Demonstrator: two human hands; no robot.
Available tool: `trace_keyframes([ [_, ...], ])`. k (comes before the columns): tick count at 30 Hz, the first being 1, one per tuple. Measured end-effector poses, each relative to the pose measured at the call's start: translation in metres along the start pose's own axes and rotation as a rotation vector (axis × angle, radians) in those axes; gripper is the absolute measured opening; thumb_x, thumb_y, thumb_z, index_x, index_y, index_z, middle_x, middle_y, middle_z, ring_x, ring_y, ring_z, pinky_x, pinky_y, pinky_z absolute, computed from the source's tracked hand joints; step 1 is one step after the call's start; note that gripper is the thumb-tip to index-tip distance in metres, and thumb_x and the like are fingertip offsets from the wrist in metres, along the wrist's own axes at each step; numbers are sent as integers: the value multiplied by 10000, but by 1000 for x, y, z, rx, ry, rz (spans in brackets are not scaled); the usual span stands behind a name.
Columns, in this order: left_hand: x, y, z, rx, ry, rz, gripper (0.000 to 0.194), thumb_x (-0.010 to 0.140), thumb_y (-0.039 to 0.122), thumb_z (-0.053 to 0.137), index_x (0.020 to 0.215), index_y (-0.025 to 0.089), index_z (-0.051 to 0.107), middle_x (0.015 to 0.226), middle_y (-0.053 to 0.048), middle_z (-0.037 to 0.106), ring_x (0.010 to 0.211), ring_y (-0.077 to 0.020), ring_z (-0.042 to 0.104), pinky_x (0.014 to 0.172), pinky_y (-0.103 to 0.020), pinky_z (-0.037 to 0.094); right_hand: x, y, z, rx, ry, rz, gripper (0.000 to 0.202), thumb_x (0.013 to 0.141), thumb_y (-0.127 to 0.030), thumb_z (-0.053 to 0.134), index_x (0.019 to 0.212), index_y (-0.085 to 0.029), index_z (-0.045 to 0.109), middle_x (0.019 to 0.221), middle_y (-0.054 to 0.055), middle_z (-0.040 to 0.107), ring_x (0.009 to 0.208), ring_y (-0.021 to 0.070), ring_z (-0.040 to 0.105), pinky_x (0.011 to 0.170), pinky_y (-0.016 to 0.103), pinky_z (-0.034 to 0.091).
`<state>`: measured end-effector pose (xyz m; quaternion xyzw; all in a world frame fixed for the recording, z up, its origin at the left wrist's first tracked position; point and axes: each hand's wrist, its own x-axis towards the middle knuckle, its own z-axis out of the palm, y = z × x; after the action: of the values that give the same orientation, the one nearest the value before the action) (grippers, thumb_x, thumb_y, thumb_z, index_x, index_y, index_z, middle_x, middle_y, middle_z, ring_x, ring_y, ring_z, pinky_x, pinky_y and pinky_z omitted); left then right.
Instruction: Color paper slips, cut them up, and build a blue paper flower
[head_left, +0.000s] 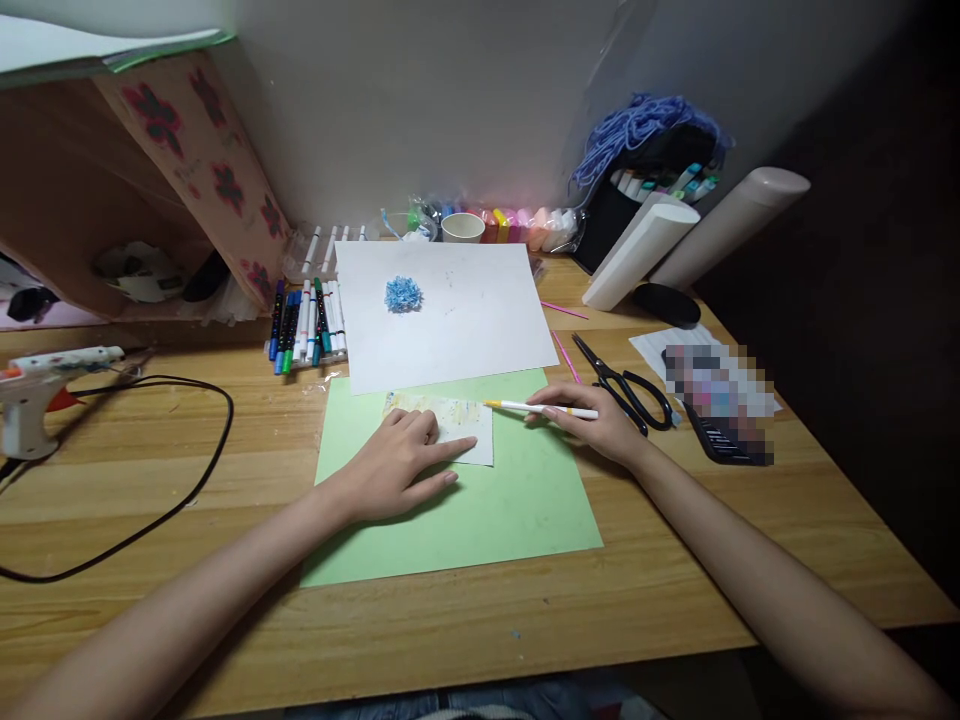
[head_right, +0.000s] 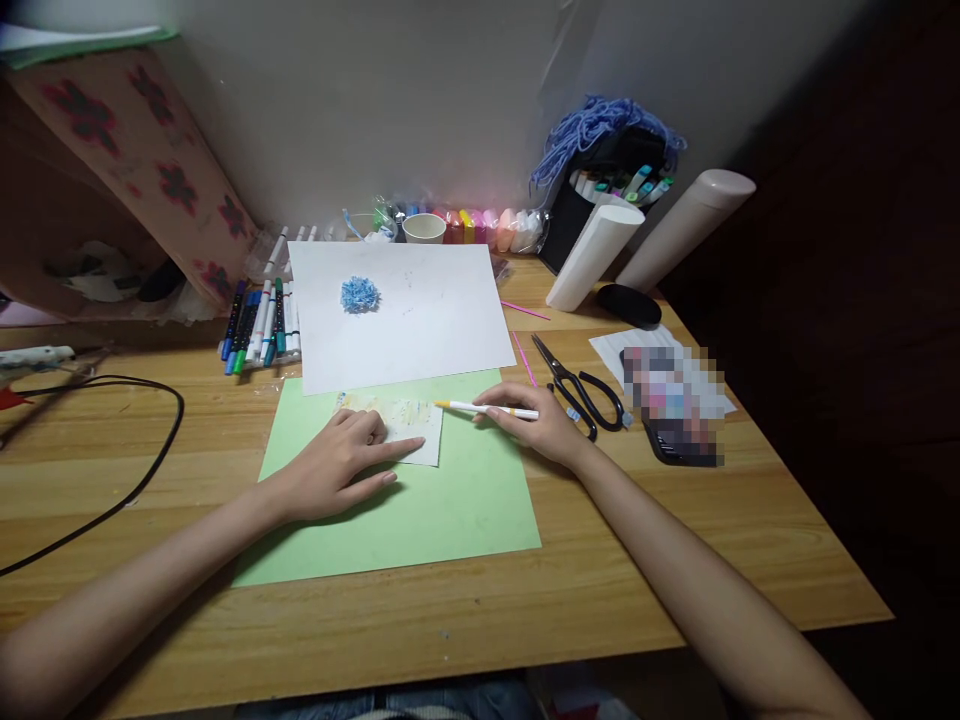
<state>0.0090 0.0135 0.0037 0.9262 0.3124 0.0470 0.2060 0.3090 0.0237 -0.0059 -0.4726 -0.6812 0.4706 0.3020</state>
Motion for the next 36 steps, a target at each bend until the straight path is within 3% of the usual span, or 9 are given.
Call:
trace_keyframes([
  [3, -1, 0, 0, 3, 3, -10, 453, 940, 475, 357, 1353, 320, 460, 937, -66, 470, 881, -211, 435, 805, -394, 320, 0, 0, 0, -12, -75, -28, 238, 845, -378, 598, 956, -186, 684, 855, 72, 733, 846, 214, 661, 745, 320, 481],
  [8, -3, -1, 0, 27, 34, -9, 438, 939, 452, 363, 1341, 315, 472, 942, -70, 476, 875, -214, 439, 790, -392, 326, 0, 0, 1, -2, 22, -3, 233, 860, -375, 580, 969, -187, 665, 873, 68, 725, 847, 203, 656, 753, 319, 475],
  [14, -5, -2, 3, 89, 167, 33, 403, 930, 375, 371, 1256, 218, 549, 907, -73, 480, 819, -202, 425, 765, -378, 323, -1, 0, 4, -20, -26, -27, 246, 845, -375, 594, 992, -197, 679, 940, 78, 713, 888, 215, 657, 779, 336, 491],
  [19, -1, 1, 3, 120, 68, 44, 531, 924, 487, 358, 1403, 260, 376, 953, -75, 474, 850, -218, 413, 793, -395, 330, 0, -1, 5, -150, -99, -78, 229, 854, -344, 586, 1018, -228, 696, 1014, 58, 694, 953, 208, 634, 855, 338, 468],
  [22, 1, 2, 2, 104, 17, 16, 546, 923, 530, 333, 1410, 285, 364, 965, -74, 470, 866, -223, 408, 808, -402, 332, 1, -2, 6, -160, -101, -75, 231, 854, -345, 581, 1012, -225, 699, 1004, 57, 697, 938, 209, 638, 842, 333, 471],
  [26, 1, 2, 0, 93, -18, 6, 562, 927, 537, 313, 1422, 274, 353, 957, -77, 469, 863, -224, 402, 810, -401, 332, 0, -3, 7, -118, -1, -31, 243, 860, -359, 562, 1007, -208, 683, 976, 66, 709, 916, 217, 646, 810, 336, 482],
  [31, 1, 1, 0, 75, -24, 2, 566, 927, 540, 309, 1426, 276, 349, 948, -75, 469, 854, -223, 399, 801, -397, 329, 0, -4, 6, -139, -78, -65, 224, 850, -345, 583, 987, -209, 695, 974, 64, 703, 901, 209, 644, 805, 322, 481],
  [36, 1, 1, 1, 70, -28, 0, 565, 927, 541, 309, 1426, 279, 349, 943, -74, 468, 853, -222, 399, 802, -394, 324, 0, -2, 5, -111, -32, -50, 221, 855, -345, 576, 985, -202, 684, 952, 64, 705, 880, 205, 645, 776, 313, 486],
])
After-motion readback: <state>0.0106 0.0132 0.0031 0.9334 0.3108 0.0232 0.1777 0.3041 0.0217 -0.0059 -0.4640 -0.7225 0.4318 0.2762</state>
